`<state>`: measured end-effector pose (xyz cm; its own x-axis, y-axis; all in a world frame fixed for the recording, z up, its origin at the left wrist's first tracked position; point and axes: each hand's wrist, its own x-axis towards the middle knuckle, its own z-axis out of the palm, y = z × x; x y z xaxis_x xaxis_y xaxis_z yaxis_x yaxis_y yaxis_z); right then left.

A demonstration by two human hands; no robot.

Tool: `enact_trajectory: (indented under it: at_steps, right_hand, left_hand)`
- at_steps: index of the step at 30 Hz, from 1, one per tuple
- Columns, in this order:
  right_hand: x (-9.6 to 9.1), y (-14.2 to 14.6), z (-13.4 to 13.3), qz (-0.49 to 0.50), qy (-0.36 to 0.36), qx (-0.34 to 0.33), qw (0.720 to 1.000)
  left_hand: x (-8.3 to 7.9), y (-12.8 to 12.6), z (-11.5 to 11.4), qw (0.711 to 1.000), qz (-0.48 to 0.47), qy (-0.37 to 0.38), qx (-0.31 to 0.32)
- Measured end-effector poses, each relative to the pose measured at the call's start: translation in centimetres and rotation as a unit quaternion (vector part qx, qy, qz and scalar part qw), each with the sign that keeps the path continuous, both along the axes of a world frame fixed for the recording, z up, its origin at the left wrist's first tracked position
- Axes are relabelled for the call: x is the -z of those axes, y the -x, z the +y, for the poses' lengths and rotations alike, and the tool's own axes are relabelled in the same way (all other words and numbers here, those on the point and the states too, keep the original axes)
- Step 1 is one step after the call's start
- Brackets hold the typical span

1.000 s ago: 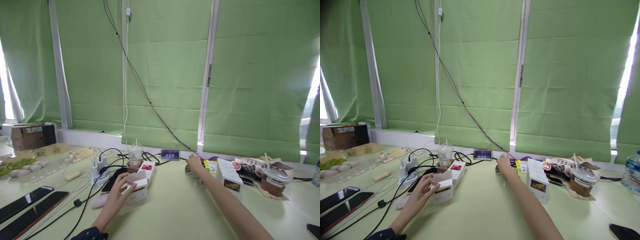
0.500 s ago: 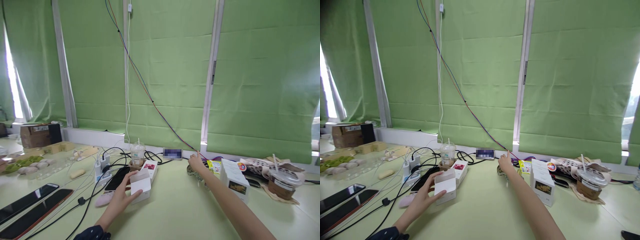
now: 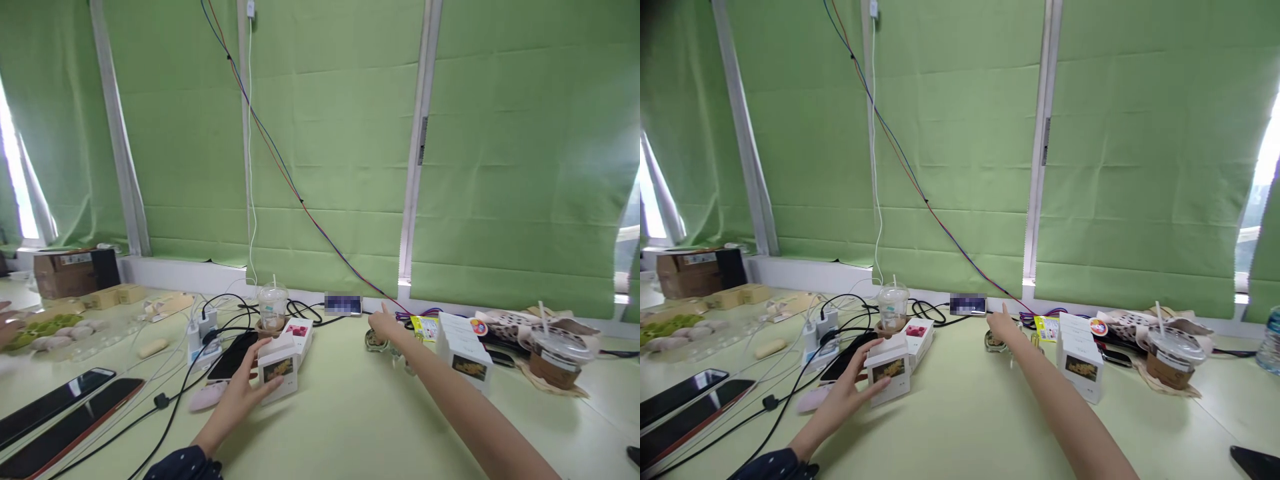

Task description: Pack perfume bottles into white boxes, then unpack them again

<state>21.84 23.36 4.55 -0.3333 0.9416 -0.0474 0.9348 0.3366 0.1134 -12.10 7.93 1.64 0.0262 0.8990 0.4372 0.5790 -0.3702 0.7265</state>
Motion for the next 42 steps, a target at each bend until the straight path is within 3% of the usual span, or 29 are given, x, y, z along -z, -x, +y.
enact_trajectory:
  at_steps: [5,8,13,17,19,23,25,30,36,42]
  right_hand:
    - [-0.2,-0.8,-0.8,0.116,0.000,-0.033,0.993]
    - [-0.2,-1.4,-2.1,0.214,-0.016,-0.049,0.976]
    - [-0.1,-2.2,-6.0,0.381,-0.043,-0.066,0.921]
    - [-1.1,-3.0,-10.3,0.478,-0.074,-0.074,0.872]
    - [-2.1,-3.0,-12.4,0.539,-0.084,-0.076,0.834]
    - [-3.7,-2.0,-15.7,0.709,-0.081,-0.097,0.694]
    - [-3.8,-1.3,-16.6,0.726,-0.085,-0.106,0.674]
    - [-2.8,-0.4,-17.2,0.677,-0.096,-0.110,0.722]
    - [-1.9,-1.7,-16.8,0.656,-0.060,-0.121,0.743]
    - [-1.4,-1.9,-17.2,0.562,-0.074,-0.133,0.813]
  left_hand:
    - [0.3,0.2,0.3,0.999,0.000,-0.037,-0.001]
    - [0.3,-0.9,-0.1,0.999,-0.023,-0.034,0.025]
    - [0.8,-4.8,-1.2,0.989,-0.084,0.017,0.123]
    - [0.9,-7.6,-1.7,0.976,-0.111,0.060,0.179]
    - [0.7,-8.9,-1.6,0.968,-0.121,0.082,0.202]
    - [0.5,-11.8,-1.3,0.953,-0.133,0.104,0.250]
    - [0.7,-13.3,-1.1,0.943,-0.141,0.110,0.281]
    - [2.0,-15.5,-0.5,0.926,-0.188,0.112,0.309]
    - [2.3,-15.4,-0.8,0.910,-0.224,0.118,0.329]
    - [2.8,-16.8,-1.1,0.912,-0.251,0.120,0.303]
